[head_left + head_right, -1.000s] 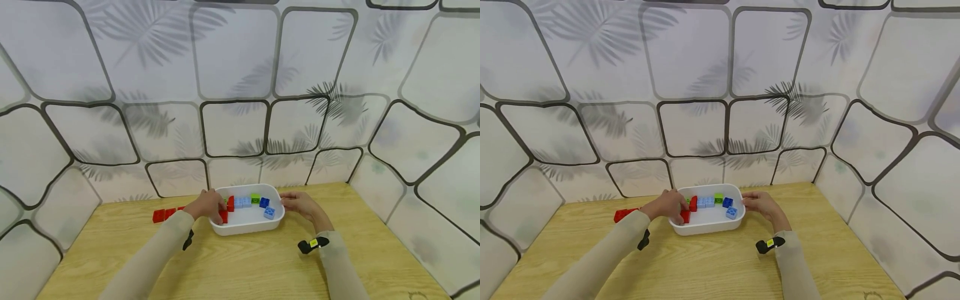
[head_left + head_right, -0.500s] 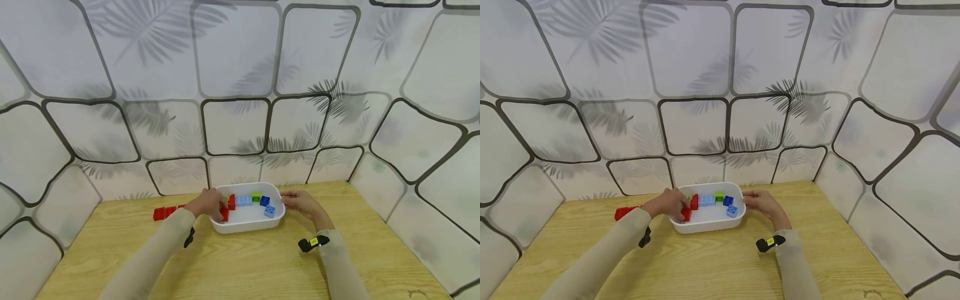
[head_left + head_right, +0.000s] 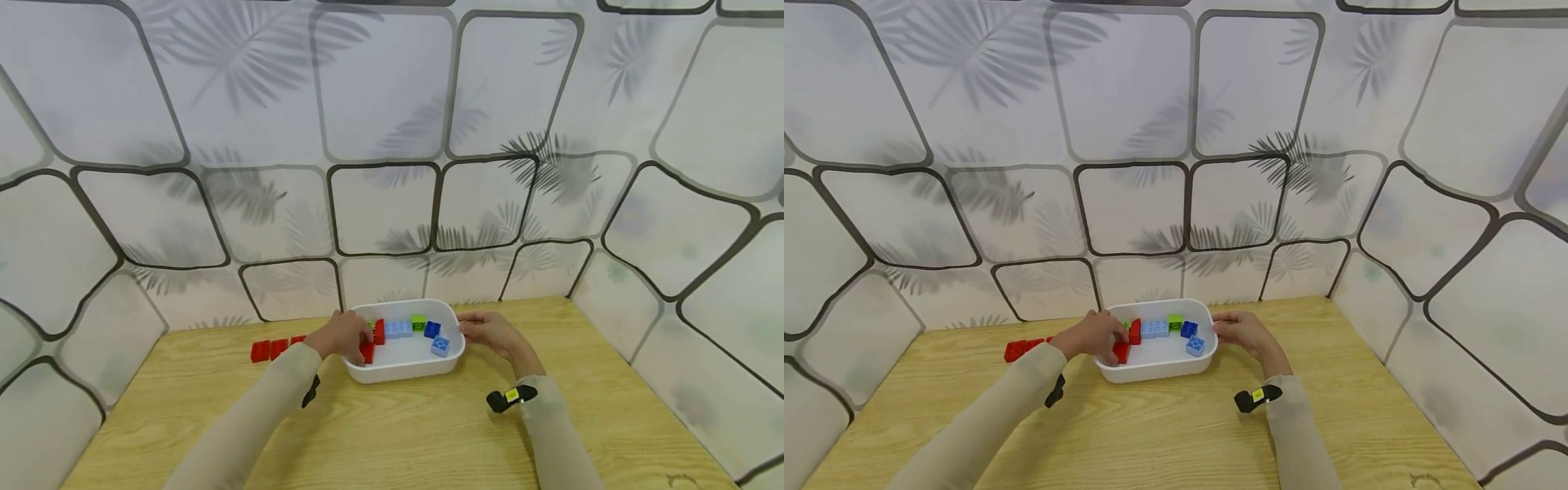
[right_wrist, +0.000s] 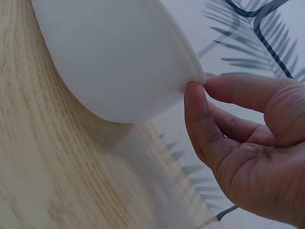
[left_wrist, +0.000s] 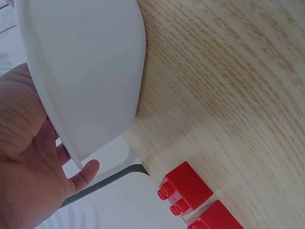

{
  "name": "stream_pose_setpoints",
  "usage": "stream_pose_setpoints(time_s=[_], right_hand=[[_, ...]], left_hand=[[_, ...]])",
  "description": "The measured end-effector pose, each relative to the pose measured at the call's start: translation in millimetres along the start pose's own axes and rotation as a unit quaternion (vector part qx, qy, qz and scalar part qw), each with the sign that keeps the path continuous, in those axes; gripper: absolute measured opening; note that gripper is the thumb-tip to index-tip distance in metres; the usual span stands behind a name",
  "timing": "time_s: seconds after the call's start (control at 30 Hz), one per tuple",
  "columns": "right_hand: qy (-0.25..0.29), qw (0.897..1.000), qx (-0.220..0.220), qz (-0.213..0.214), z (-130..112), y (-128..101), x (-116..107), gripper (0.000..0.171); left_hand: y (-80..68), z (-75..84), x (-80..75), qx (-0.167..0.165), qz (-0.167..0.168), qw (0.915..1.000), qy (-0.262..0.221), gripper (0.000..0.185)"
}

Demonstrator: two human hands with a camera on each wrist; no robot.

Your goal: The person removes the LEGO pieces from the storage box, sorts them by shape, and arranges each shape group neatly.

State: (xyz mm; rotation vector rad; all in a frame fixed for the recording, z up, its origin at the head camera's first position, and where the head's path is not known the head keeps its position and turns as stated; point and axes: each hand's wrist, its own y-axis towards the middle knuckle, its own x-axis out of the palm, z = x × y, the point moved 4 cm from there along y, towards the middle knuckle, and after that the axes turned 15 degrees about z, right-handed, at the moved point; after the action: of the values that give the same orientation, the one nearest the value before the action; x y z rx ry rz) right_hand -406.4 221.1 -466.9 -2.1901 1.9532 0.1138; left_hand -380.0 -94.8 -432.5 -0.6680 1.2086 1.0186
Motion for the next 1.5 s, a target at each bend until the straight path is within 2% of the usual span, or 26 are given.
stream_pose_setpoints(time_s=[0.33, 0.5, 0.67, 0.87, 1.1, 1.3, 1.5], right_hand=[[0.002, 1.0, 0.005, 0.007, 1.9, 1.2, 1.0, 0.049], [0.004, 1.0, 0.002, 0.002, 1.6, 0.8, 0.0, 0.048], [0.003, 1.0, -0.002, -0.002, -0.3, 0.3, 0.6, 0.048], [-0.002, 1.0, 0.0, 0.003, -0.3, 1.1, 1.8, 0.049], [-0.003, 1.0, 0.003, 0.01, 2.2, 2.3, -0.7, 0.049], [-0.006, 1.0, -0.001, 0.005, 1.6, 2.2, -0.5, 0.049], [-0.008, 1.0, 0.008, 0.009, 1.0, 1.8, 0.0, 0.05]], left_hand=[[-1.0, -1.2, -6.9, 0.014, 0.01, 0.9998, -0.005, 0.022], [-3.2, 0.5, -12.1, 0.019, 0.017, 0.9996, -0.014, 0.025], [-6.2, 2.2, -29.4, 0.028, 0.047, 0.9983, -0.02, 0.027], [-18.3, 1.2, -63.3, 0.024, 0.075, 0.9964, -0.031, 0.031], [-39.1, -18.0, -95.1, 0.007, 0.119, 0.9916, -0.051, 0.035], [-57.9, -40.0, -108.2, -0.003, 0.164, 0.9843, -0.065, 0.038], [-71.5, -54.7, -114.7, -0.008, 0.191, 0.9804, -0.049, 0.038]])
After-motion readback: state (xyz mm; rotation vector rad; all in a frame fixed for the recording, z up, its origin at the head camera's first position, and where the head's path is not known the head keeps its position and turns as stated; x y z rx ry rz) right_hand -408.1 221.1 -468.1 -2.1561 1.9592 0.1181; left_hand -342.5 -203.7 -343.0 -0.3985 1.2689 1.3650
